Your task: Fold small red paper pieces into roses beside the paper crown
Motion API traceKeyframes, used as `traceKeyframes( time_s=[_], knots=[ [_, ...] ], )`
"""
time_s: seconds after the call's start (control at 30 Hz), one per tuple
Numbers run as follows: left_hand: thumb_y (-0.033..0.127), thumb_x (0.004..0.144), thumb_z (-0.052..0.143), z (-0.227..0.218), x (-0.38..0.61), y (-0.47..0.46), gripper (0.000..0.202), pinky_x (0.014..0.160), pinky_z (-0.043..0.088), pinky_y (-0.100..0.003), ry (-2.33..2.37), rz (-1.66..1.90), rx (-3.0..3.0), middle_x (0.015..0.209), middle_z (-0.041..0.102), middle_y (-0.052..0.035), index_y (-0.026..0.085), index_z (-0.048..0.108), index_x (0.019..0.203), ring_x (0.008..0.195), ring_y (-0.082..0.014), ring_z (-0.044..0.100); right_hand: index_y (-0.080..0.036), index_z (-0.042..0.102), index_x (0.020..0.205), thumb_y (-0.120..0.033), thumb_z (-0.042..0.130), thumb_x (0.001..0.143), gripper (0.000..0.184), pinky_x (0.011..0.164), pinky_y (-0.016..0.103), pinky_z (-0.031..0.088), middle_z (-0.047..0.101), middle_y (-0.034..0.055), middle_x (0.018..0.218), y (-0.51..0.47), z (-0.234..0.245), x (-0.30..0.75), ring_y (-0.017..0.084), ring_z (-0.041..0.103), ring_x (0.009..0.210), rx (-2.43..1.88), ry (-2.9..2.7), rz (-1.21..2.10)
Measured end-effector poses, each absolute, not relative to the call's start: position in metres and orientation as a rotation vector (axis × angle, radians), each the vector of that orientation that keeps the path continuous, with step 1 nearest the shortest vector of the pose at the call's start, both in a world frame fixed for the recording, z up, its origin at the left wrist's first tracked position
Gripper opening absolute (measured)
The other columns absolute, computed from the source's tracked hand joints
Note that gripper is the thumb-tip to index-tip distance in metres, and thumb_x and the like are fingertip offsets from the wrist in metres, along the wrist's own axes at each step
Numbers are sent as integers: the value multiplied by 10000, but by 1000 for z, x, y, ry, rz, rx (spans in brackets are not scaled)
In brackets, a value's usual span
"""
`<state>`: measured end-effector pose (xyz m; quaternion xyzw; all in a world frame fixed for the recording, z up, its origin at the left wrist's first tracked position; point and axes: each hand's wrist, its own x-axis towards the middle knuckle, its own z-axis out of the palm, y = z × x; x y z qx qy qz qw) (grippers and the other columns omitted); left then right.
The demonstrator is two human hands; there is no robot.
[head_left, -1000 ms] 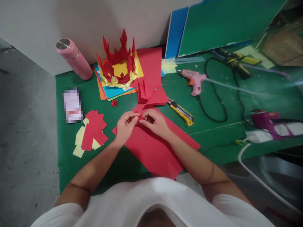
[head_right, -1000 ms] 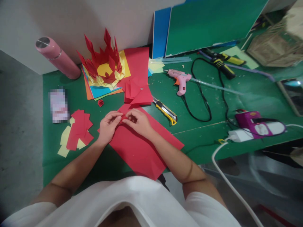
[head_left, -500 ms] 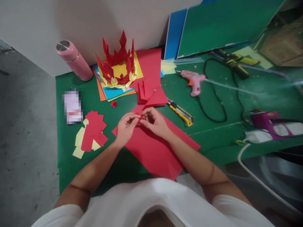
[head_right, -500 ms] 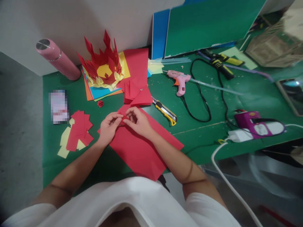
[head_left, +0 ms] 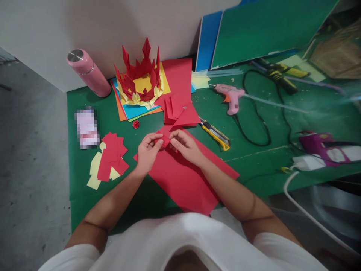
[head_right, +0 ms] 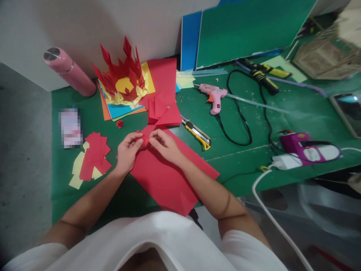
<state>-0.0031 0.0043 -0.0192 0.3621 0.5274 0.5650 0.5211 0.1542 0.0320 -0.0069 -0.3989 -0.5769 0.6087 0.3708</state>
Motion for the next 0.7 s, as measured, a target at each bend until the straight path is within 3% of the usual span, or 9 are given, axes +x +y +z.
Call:
traceKeyframes(
  time_s=[0.17, 0.33, 0.7],
  knots=[
    [412, 735, 756, -22, -3, 5, 300, 691, 566, -255, 1211, 1304, 759, 999, 664, -29, 223, 700, 963, 781, -103, 650, -198, 532, 767, -565, 450, 937, 413, 590, 252, 409, 536, -10, 690, 32, -3, 156, 108, 494, 616, -1044, -1645, 1482],
    [399, 658, 819, -17, 0, 5, 347, 748, 568, -283, 1152, 1298, 625, 900, 683, -15, 200, 714, 922, 733, -96, 645, -194, 518, 716, -591, 472, 913, 446, 579, 247, 372, 511, -19, 640, 31, 2, 155, 114, 469, 606, -1082, -1762, 1446],
    [373, 720, 778, -13, -1, 3, 234, 824, 524, -265, 1248, 1369, 904, 958, 616, -37, 222, 745, 895, 915, -139, 618, -210, 358, 610, -536, 542, 875, 458, 545, 249, 283, 340, -60, 578, 28, 2, 150, 95, 334, 547, -1140, -1809, 1290]
  ],
)
